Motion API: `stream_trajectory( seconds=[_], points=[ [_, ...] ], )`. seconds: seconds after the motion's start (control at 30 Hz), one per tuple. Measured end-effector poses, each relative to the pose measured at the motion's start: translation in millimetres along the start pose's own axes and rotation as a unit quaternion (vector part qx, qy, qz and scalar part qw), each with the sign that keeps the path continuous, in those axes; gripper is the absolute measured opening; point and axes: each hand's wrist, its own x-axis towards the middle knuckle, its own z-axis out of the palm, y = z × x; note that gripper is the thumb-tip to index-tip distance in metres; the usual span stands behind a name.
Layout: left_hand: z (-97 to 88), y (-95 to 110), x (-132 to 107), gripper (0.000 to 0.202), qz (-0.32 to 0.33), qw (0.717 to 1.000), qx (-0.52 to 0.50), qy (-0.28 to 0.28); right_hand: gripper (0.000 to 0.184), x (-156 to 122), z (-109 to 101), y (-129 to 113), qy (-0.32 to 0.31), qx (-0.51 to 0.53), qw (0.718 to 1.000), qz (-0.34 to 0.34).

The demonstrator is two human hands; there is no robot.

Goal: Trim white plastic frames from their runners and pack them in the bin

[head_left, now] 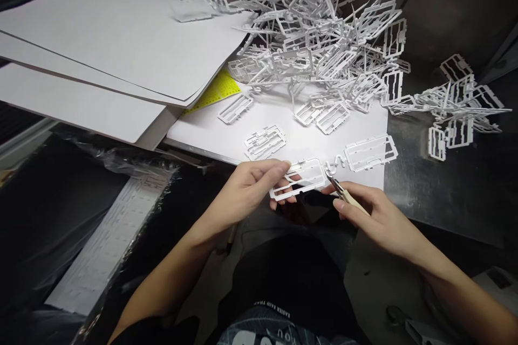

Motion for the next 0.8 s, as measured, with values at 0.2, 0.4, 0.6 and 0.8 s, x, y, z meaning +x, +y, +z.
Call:
stream_trajectory(
  seconds=[0.2, 0.4, 0.6, 0.8],
  points=[
    [-0.8, -6, 1, 0.045, 0.025, 0.996, 0.087, 0.022, 0.033, 0, 2, 2, 0.021, 0.002, 1.0, -0.001],
    [1.2, -16, -1, 0.076, 0.257, 0.9, 0.347, 0.065, 0.029, 3, 1, 4, 0.026, 0.027, 0.999, -0.004],
    [6.7, -20, 0, 0.048, 0.268, 0.884, 0.378, 0.063, 0.027, 5, 2, 5, 0.032, 0.031, 0.999, -0.001],
    [-9.3, -30, 7, 0.045, 0.27, 0.828, 0.47, 0.146, 0.023, -2, 3, 10, 0.13, -0.048, 0.99, 0.009]
  ],
)
